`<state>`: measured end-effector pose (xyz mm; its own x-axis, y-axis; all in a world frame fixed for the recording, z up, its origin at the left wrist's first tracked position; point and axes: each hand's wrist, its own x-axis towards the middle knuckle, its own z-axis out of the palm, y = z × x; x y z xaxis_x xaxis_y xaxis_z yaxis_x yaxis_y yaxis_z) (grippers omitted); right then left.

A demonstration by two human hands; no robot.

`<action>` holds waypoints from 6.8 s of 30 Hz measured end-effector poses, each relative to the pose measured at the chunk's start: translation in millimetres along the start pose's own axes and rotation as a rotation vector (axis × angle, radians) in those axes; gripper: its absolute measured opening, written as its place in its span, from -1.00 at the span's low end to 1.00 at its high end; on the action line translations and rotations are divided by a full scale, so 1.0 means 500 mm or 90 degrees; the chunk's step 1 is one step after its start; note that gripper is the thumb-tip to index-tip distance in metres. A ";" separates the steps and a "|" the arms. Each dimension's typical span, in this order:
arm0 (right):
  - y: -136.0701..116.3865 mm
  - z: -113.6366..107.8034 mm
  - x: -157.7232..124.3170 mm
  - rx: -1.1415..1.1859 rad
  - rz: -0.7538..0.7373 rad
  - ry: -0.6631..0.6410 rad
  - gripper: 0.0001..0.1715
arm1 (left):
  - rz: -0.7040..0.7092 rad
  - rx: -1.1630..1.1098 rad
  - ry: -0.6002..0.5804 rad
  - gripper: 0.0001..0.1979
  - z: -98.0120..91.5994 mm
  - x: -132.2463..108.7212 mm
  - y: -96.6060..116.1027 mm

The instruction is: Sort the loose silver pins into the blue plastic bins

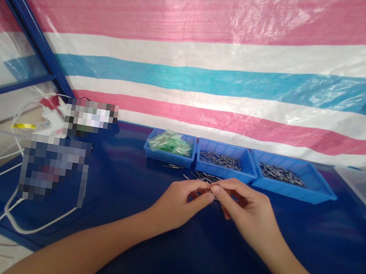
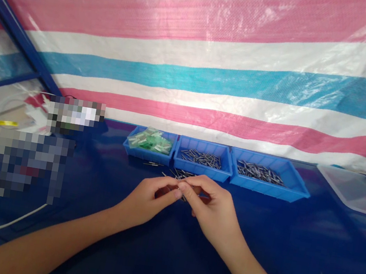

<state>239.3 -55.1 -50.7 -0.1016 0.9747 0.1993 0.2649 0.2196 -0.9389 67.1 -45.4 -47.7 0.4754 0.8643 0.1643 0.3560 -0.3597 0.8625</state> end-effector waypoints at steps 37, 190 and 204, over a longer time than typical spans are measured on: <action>0.084 -0.236 0.066 -0.717 0.017 0.247 -0.56 | 0.175 0.460 -0.084 -0.73 -0.014 0.002 -0.050; 0.028 -0.144 0.043 -0.327 -0.084 0.400 -0.71 | 0.167 0.396 -0.198 -0.78 -0.068 0.009 0.015; 0.036 -0.191 0.054 -0.487 -0.055 0.307 -0.72 | 0.174 0.523 -0.231 -0.82 -0.050 0.007 -0.009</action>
<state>332.9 -21.0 -35.6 0.2161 0.8280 0.5174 0.8570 0.0931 -0.5069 46.9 -32.1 -39.2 0.7986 0.6009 0.0328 0.5861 -0.7890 0.1845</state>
